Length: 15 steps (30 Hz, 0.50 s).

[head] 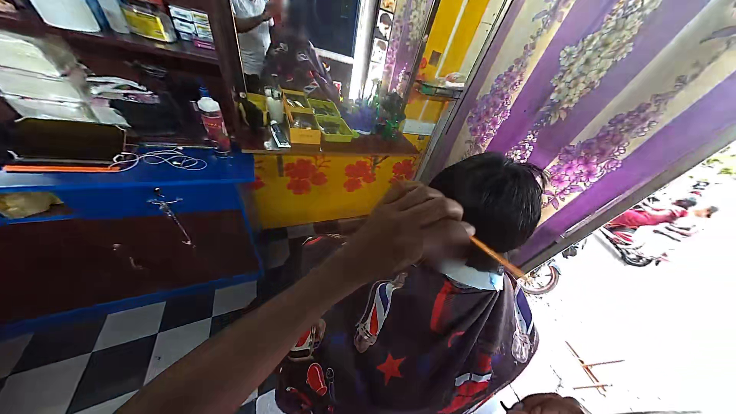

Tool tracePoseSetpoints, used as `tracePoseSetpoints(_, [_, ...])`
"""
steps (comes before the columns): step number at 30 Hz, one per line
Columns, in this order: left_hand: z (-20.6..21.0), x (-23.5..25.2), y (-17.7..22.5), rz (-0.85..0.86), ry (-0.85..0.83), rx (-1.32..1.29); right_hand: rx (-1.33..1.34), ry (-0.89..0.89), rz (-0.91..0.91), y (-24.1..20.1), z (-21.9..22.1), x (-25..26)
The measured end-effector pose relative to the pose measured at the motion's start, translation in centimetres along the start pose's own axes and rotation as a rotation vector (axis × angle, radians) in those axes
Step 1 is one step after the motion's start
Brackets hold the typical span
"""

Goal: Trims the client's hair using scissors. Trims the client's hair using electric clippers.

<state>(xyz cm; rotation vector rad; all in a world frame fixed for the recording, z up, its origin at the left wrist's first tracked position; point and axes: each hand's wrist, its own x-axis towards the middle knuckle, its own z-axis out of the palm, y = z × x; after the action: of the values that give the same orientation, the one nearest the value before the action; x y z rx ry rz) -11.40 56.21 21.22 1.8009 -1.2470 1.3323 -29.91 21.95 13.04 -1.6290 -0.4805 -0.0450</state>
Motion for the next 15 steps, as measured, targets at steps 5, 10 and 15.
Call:
tracePoseSetpoints(5, [-0.2,2.6,-1.0,-0.205,0.087,-0.050,-0.061,-0.106,-0.042,-0.6,0.1,5.3])
tracePoseSetpoints(10, [-3.6,-2.4,-1.3,-0.437,0.102,-0.092,-0.586,-0.477,-0.005,-3.3,-4.9,9.2])
tracePoseSetpoints(15, [-3.3,-11.8,-0.5,-0.808,0.191,-0.152,-0.763,-0.541,0.072,-5.3,-7.8,12.3])
